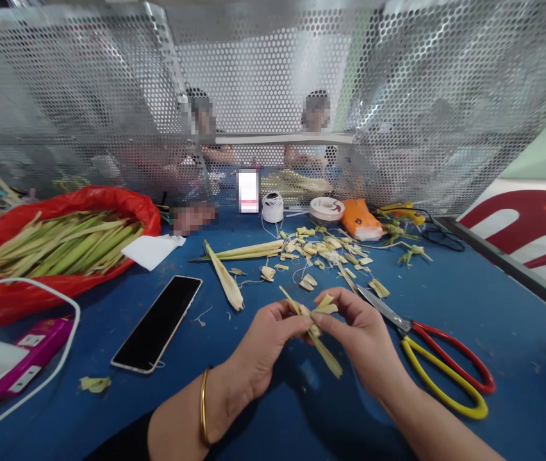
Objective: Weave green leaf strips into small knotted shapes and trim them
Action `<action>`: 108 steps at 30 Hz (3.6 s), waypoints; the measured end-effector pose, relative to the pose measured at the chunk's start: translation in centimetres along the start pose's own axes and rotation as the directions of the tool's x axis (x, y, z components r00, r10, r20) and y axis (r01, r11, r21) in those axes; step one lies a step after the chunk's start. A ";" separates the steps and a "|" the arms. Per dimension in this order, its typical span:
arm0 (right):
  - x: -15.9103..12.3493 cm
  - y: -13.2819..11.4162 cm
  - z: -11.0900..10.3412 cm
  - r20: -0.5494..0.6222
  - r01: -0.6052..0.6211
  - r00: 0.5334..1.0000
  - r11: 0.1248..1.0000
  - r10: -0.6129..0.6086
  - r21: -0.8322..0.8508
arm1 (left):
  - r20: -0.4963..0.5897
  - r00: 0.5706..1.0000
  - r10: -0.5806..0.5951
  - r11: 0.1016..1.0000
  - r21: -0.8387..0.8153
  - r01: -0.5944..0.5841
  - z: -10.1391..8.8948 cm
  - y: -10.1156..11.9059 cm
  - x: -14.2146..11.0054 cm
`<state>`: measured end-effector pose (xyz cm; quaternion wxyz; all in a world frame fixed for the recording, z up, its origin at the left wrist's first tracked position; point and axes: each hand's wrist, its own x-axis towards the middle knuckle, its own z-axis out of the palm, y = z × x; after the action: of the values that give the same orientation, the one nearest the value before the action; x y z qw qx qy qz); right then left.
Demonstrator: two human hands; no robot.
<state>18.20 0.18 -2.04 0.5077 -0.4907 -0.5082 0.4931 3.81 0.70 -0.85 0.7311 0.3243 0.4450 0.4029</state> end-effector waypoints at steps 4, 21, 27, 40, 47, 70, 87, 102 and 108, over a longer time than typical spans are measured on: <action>0.1 -0.1 -0.3 0.001 0.153 0.988 0.957 -0.157 -0.245 | -0.040 0.999 -0.020 1.000 -0.014 0.020 -0.2 -0.1 0.1; 1.0 -2.1 -3.1 0.540 0.743 0.669 0.478 -0.511 -0.468 | 0.086 0.991 -0.102 0.994 -0.030 0.105 -1.0 0.7 0.2; 1.0 -2.2 -3.1 0.545 0.767 0.642 0.438 -0.539 -0.470 | 0.120 0.985 -0.124 0.992 -0.024 0.128 -1.1 0.8 0.2; 0.7 -1.5 -2.1 0.246 0.374 0.923 0.834 -0.295 -0.406 | 0.136 0.990 0.036 0.998 0.046 -0.042 -1.1 0.4 0.3; 0.5 -1.6 -0.9 0.196 -0.060 0.976 0.986 0.090 -0.154 | 0.081 0.986 0.143 0.984 0.096 -0.150 -0.6 0.3 0.1; -0.3 -0.9 0.0 0.050 -0.018 0.998 0.993 0.024 -0.121 | 0.048 0.998 0.035 0.999 -0.003 -0.035 -0.6 -0.3 0.5; 0.3 -1.3 -0.7 0.115 -0.005 0.993 0.998 0.013 -0.065 | 0.130 0.990 0.044 0.998 -0.042 -0.039 -0.9 0.0 0.7; 0.3 -1.2 -0.6 0.124 -0.174 0.977 0.985 0.175 -0.019 | 0.143 0.987 0.071 0.990 0.111 -0.088 -0.9 -0.4 0.6; 0.4 -1.5 -0.9 0.054 -0.116 0.991 0.992 0.118 -0.045 | 0.126 0.968 0.217 0.935 0.256 -0.243 -0.9 -0.1 0.4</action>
<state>19.12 0.52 -0.55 0.4530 -0.5158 -0.5028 0.5253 3.10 1.16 -1.42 0.6483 0.4897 0.4189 0.4054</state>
